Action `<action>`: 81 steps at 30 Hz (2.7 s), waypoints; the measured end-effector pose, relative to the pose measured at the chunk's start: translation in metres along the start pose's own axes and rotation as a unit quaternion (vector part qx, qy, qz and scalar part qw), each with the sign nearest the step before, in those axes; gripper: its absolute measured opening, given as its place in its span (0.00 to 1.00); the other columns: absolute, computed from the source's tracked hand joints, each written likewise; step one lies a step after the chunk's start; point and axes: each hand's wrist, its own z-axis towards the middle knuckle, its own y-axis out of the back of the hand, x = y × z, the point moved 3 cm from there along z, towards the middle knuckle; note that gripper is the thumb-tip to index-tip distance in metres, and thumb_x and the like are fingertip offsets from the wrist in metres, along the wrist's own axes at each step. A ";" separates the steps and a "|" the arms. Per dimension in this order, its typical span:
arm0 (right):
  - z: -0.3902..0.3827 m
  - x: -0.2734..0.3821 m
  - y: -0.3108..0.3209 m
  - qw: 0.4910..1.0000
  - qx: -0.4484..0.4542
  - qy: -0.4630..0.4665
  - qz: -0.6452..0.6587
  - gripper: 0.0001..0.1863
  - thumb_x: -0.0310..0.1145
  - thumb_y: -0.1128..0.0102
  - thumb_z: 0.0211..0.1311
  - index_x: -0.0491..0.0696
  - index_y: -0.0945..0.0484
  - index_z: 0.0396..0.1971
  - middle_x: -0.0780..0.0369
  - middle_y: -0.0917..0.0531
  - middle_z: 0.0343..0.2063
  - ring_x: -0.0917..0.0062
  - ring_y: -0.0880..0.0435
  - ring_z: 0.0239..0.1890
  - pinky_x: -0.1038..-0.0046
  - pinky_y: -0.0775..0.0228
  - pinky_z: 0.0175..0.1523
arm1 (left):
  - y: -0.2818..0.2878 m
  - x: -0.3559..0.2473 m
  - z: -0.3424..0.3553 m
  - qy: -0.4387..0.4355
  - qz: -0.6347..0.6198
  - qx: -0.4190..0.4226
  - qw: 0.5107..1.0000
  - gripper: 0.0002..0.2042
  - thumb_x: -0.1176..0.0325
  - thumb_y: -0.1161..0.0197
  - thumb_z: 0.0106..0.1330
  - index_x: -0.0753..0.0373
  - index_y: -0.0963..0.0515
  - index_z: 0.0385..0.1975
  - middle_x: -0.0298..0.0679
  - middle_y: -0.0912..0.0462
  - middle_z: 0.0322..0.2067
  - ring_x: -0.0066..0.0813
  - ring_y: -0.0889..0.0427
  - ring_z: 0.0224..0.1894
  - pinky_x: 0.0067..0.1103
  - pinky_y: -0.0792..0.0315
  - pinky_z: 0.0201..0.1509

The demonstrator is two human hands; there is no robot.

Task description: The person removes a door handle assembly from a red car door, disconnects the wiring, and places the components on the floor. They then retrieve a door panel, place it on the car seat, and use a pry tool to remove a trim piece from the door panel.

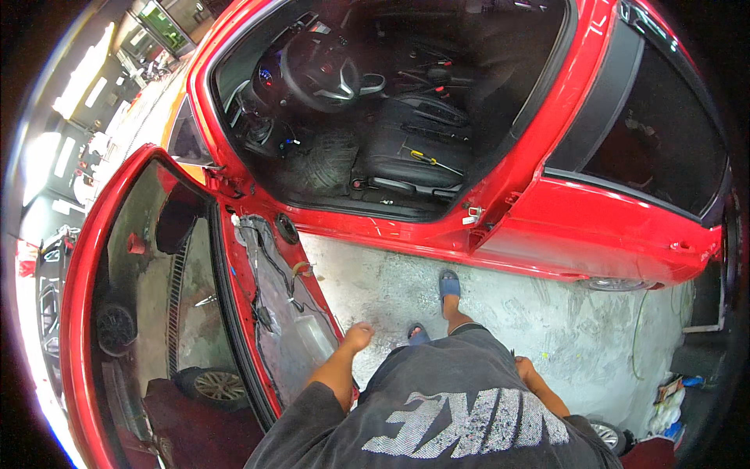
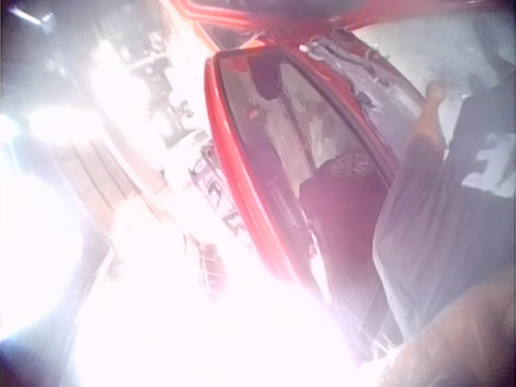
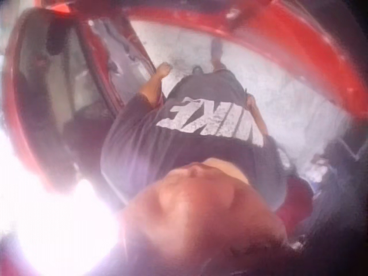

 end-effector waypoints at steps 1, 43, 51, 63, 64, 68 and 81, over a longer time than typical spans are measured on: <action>-0.012 -0.004 -0.009 0.999 0.006 0.041 0.032 0.11 0.35 0.38 0.70 0.46 0.10 0.38 0.49 0.11 0.30 0.58 0.10 0.36 0.57 0.19 0.45 | -0.014 0.000 -0.004 -0.007 0.021 0.035 0.999 0.17 0.53 0.29 0.66 0.57 0.10 0.47 0.49 0.08 0.46 0.49 0.11 0.52 0.36 0.21 0.60; 0.251 -0.006 0.187 0.963 0.192 -0.110 0.157 0.27 0.47 0.31 0.58 0.45 0.13 0.53 0.58 0.08 0.44 0.68 0.12 0.45 0.58 0.20 0.46 | 0.000 -0.260 0.117 0.085 -0.184 -0.018 0.979 0.15 0.66 0.29 0.72 0.63 0.15 0.55 0.39 0.12 0.32 0.24 0.18 0.30 0.24 0.23 0.36; 0.121 -0.064 0.171 0.994 0.063 -0.079 0.039 0.32 0.58 0.50 0.76 0.42 0.12 0.49 0.48 0.09 0.47 0.57 0.09 0.49 0.57 0.18 0.51 | -0.063 -0.201 0.078 0.082 -0.117 0.042 0.989 0.10 0.66 0.32 0.73 0.61 0.15 0.50 0.37 0.12 0.33 0.24 0.17 0.27 0.22 0.24 0.30; 0.002 -0.251 0.204 0.999 0.018 0.005 -0.025 0.15 0.38 0.45 0.76 0.43 0.14 0.45 0.54 0.10 0.35 0.67 0.12 0.34 0.57 0.19 0.43 | -0.234 -0.177 -0.097 0.104 -0.030 0.005 0.994 0.16 0.53 0.27 0.66 0.57 0.10 0.46 0.50 0.08 0.47 0.46 0.12 0.54 0.33 0.22 0.61; 0.007 -0.251 0.220 0.999 0.019 -0.003 -0.030 0.14 0.37 0.45 0.76 0.44 0.15 0.45 0.54 0.10 0.35 0.66 0.12 0.33 0.56 0.18 0.42 | -0.245 -0.169 -0.103 0.120 -0.044 -0.010 0.992 0.17 0.53 0.28 0.66 0.57 0.10 0.46 0.50 0.09 0.47 0.46 0.12 0.56 0.33 0.22 0.62; 0.024 -0.236 0.290 0.990 0.080 -0.103 0.050 0.12 0.34 0.48 0.76 0.45 0.18 0.44 0.53 0.12 0.32 0.63 0.12 0.26 0.52 0.17 0.36 | -0.303 -0.135 -0.144 0.229 -0.090 -0.053 0.968 0.18 0.51 0.27 0.65 0.56 0.10 0.48 0.52 0.09 0.48 0.45 0.11 0.55 0.33 0.21 0.62; 0.053 0.038 0.300 0.923 0.125 0.276 -0.236 0.18 0.46 0.36 0.71 0.44 0.14 0.33 0.50 0.15 0.28 0.59 0.11 0.36 0.57 0.24 0.40 | -0.286 -0.388 -0.198 -0.010 -0.204 -0.078 0.976 0.20 0.57 0.26 0.68 0.58 0.14 0.56 0.47 0.09 0.44 0.34 0.11 0.47 0.30 0.19 0.55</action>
